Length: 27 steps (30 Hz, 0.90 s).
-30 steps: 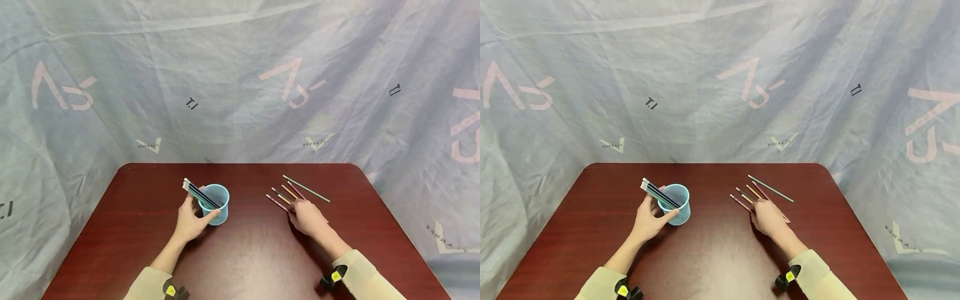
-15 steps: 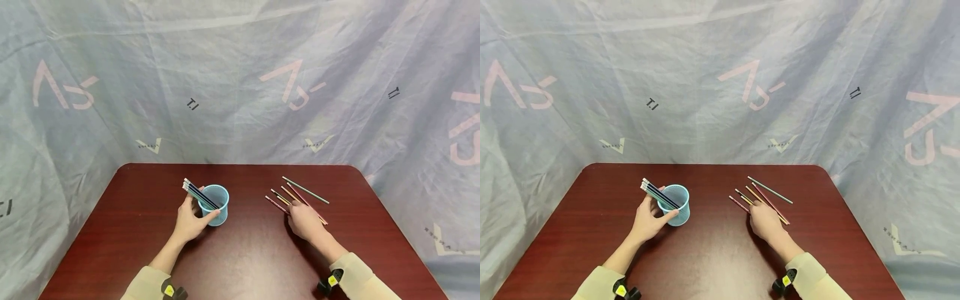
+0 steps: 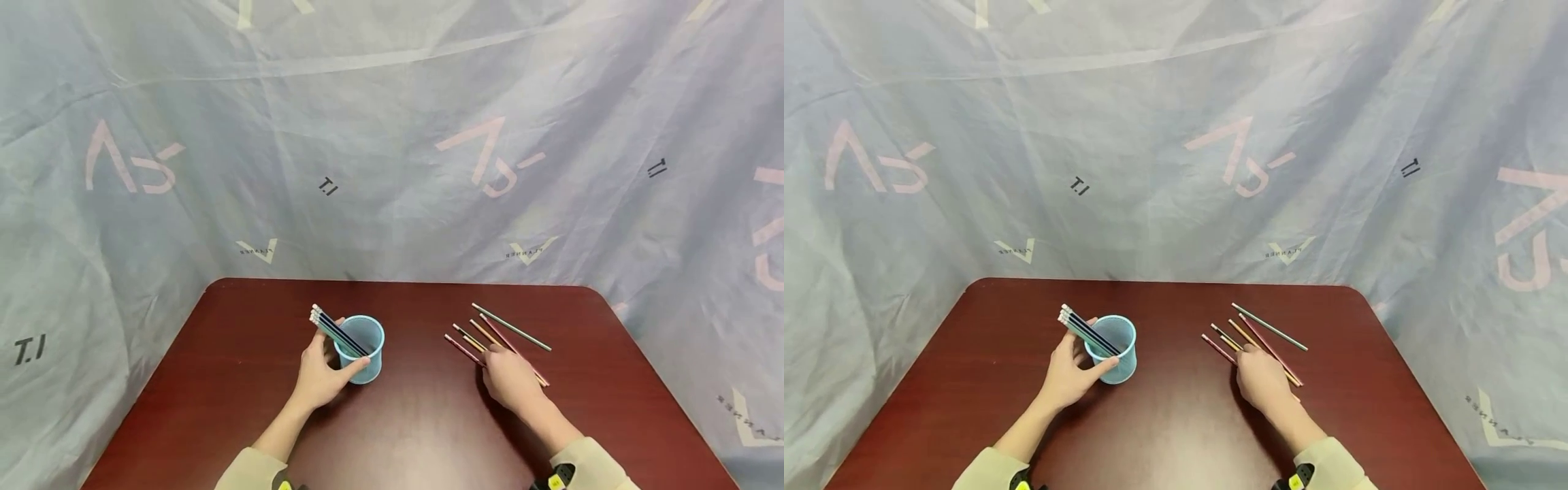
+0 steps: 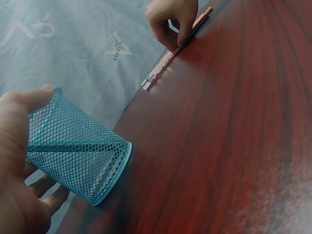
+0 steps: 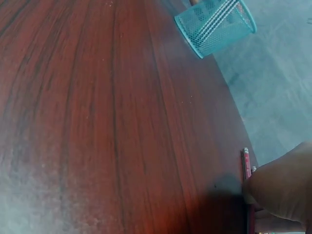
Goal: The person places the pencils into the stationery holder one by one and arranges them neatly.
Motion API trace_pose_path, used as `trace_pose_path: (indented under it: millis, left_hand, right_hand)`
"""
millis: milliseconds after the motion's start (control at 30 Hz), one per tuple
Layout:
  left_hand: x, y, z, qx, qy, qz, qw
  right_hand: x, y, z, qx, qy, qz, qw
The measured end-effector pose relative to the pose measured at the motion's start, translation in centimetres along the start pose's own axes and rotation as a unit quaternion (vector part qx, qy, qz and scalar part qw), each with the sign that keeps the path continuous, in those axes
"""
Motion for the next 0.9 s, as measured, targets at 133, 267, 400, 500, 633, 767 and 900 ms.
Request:
trace_pose_path:
  millis: [133, 267, 400, 500, 633, 767, 900]
  left_hand:
    - [0.0, -0.1, 0.2, 0.000, -0.003, 0.006, 1.0000]
    - [0.0, -0.6, 0.0, 0.002, -0.001, 0.008, 1.0000]
    - [0.0, -0.8, -0.3, 0.004, 0.001, 0.010, 0.9999]
    - [0.0, -1.0, -0.4, 0.005, -0.001, 0.018, 0.9998]
    - [0.1, -1.0, -0.3, 0.006, 0.004, 0.022, 0.9997]
    - [0.0, -0.8, -0.3, 0.013, 0.007, 0.013, 0.9998]
    - [0.0, -0.7, -0.3, 0.015, 0.012, 0.006, 0.9998]
  right_hand:
    - [0.5, -0.6, -0.3, -0.012, -0.032, 0.030, 0.9990]
    - [0.2, -2.4, -2.0, 0.022, -0.056, 0.023, 0.9979]
    - [-1.0, -4.5, -4.1, 0.074, -0.083, -0.004, 0.9938]
    - [-2.0, -5.9, -5.5, 0.096, -0.116, -0.008, 0.9885]
    - [-3.5, -7.3, -6.9, 0.131, -0.166, -0.011, 0.9774]
    - [-5.2, -8.4, -7.8, 0.178, -0.218, -0.025, 0.9592]
    - [-6.7, -9.7, -8.2, 0.211, -0.272, -0.028, 0.9384]
Point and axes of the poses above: each hand's wrist, its own y-axis away from the middle knuckle, its own z-axis out of the palm, x = y × z, the point moved 6 cm from there along -y, towards the middle knuckle, and after that the axes turned 9 degrees about -y, right-handed, at the moved point
